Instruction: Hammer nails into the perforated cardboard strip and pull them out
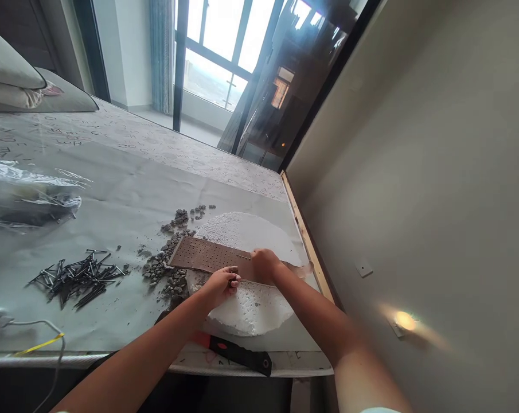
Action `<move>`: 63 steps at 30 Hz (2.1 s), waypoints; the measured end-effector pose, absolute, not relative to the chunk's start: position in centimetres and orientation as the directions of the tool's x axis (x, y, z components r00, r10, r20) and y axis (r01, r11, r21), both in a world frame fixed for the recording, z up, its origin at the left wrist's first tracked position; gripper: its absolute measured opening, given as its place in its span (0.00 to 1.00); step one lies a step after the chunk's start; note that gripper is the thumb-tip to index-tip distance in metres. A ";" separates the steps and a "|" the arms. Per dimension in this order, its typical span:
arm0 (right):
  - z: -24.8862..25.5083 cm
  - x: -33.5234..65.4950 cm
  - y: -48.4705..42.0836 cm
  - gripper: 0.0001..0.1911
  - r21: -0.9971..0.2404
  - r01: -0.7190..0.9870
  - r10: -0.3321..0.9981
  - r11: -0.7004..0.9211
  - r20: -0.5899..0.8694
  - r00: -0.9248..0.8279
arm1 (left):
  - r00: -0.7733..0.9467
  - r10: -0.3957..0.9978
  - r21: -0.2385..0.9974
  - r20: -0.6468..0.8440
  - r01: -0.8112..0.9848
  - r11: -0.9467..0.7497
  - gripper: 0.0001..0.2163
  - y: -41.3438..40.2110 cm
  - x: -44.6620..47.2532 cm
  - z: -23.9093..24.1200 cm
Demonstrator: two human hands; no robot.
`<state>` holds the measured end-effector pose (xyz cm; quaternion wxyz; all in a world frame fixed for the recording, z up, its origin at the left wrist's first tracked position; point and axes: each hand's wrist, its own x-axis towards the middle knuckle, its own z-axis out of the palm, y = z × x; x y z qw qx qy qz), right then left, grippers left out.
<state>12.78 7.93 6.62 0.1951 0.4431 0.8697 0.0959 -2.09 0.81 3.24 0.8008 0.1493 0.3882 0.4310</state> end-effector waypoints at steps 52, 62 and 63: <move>6.2 11.9 8.6 0.11 0.285 0.706 0.758 0.649 -0.163 -0.631 | 0.343 0.772 0.445 -0.535 -0.662 0.603 0.07 1.1 -3.0 5.0; 8.7 11.9 8.9 0.11 0.309 0.719 0.772 0.623 -0.092 -0.629 | 0.361 0.763 0.410 -0.536 -0.678 0.610 0.06 1.1 -3.4 4.9; 9.3 12.0 9.0 0.11 0.309 0.719 0.770 0.623 -0.078 -0.634 | 0.355 0.765 0.413 -0.537 -0.680 0.605 0.05 1.2 -3.4 4.8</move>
